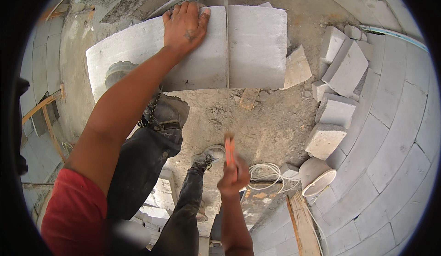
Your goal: The person measures a white rectangular tile with a tape measure, then uses a hand saw to cut the tile into smaller pieces. The person repeats the measuring and cutting process on multiple tiles.
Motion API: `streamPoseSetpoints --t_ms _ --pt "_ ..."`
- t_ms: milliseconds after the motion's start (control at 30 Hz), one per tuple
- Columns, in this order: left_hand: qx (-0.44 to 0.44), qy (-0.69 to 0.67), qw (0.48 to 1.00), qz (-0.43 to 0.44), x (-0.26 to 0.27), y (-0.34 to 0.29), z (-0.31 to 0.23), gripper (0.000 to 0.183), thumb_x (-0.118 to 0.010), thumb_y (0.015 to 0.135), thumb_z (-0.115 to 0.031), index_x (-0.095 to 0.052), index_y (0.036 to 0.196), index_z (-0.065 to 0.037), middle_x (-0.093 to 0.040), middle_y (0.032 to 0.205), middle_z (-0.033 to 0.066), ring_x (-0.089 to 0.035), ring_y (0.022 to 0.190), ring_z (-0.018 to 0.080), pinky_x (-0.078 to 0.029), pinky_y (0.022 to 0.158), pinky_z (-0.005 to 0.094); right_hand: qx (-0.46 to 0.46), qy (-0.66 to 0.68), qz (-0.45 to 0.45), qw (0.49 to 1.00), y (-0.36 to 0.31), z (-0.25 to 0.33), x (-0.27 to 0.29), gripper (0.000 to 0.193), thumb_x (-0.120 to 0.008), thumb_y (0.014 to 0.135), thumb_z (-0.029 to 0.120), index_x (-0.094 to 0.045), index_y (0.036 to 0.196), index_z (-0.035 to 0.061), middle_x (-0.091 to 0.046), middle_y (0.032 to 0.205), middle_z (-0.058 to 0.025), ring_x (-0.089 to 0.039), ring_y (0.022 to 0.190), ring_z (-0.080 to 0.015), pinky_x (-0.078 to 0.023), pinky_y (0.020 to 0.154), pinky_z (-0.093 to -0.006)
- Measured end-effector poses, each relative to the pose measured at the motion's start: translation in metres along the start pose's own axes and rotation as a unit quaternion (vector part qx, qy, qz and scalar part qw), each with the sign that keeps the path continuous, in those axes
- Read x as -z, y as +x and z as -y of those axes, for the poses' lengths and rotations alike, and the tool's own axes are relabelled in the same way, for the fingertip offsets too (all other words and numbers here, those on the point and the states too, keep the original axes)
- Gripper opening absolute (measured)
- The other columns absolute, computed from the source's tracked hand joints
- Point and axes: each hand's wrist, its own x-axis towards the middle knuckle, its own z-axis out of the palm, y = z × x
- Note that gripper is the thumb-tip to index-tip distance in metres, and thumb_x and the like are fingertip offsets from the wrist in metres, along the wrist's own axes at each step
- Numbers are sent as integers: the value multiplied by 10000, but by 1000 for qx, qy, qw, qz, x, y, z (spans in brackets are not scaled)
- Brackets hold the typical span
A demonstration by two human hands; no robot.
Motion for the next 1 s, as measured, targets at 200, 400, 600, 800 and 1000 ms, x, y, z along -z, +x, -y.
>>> streamPoseSetpoints --t_ms 200,400,600,800,1000 --pt "12 7 999 45 4 7 2 409 -366 1007 -394 -562 1104 -48 -583 1166 140 -485 1196 327 -247 1071 535 61 27 -46 997 -2 -1 -4 308 -429 925 88 -571 1158 -54 -554 750 -95 -511 577 -136 -438 551 -287" --pt "17 9 1000 24 9 10 -3 414 -364 1008 -400 -555 1087 -42 -581 1162 152 -490 1190 331 -263 1053 544 3 -6 5 1000 12 -3 -4 295 -431 949 100 -533 1181 -50 -550 821 -110 -478 575 -121 -405 499 -252" --pt "28 -6 998 63 12 7 -4 409 -363 1007 -385 -555 1107 -39 -565 1205 152 -472 1216 328 -251 1057 560 85 21 -22 996 3 -26 0 332 -421 970 157 -506 1225 -39 -603 740 -115 -412 535 -89 -347 490 -247" --pt "35 14 998 58 8 10 -2 411 -367 1006 -384 -548 1131 -37 -557 1219 150 -461 1230 329 -243 1061 562 31 14 -2 999 21 -5 2 330 -438 943 86 -522 1215 -81 -660 894 -216 -650 730 -217 -515 631 -311" --pt "30 2 999 42 5 8 -2 420 -361 1009 -397 -545 1125 -37 -560 1187 156 -470 1213 334 -239 1062 559 93 16 8 996 23 -8 1 351 -430 954 131 -519 1221 -79 -629 846 -136 -513 588 -114 -430 527 -243"
